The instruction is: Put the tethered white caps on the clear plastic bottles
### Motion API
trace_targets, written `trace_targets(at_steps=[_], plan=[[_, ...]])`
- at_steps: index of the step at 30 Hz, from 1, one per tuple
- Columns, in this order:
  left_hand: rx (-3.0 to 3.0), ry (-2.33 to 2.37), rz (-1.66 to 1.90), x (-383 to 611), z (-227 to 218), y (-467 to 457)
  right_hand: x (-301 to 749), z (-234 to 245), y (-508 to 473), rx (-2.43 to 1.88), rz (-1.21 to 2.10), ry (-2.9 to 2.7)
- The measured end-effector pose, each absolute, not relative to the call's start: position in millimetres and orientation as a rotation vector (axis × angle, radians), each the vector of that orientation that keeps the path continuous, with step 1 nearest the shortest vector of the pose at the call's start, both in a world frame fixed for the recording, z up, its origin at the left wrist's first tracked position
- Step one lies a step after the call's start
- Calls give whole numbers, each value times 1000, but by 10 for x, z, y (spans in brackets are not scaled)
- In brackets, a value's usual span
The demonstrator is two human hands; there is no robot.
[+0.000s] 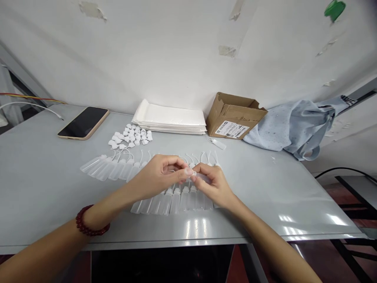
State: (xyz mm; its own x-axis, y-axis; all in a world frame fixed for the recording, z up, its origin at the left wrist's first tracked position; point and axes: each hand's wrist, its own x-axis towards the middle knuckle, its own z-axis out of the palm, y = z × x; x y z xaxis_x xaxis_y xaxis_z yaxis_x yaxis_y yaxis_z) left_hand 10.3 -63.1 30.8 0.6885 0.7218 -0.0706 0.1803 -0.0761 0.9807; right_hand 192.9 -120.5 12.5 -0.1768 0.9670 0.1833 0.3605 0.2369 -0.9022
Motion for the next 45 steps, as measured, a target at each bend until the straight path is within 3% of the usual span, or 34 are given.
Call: trace_targets(at_steps=[10, 20, 26, 35, 45], plan=[[1617, 720, 412, 90, 322, -626, 1911, 126, -1232, -1269, 722, -1812], [2240, 512, 751, 83, 204, -657, 1997, 227, -1185, -1422, 1156, -1798], [2324, 443, 886, 89, 191, -698, 2041, 277, -1184, -1387, 1356, -1697], [2076, 583, 767, 114, 285, -693, 1980, 178, -1225, -1305, 656, -1916], [1937, 706, 629, 84, 371, -712, 2010, 164, -1250, -1203, 465, -2039]])
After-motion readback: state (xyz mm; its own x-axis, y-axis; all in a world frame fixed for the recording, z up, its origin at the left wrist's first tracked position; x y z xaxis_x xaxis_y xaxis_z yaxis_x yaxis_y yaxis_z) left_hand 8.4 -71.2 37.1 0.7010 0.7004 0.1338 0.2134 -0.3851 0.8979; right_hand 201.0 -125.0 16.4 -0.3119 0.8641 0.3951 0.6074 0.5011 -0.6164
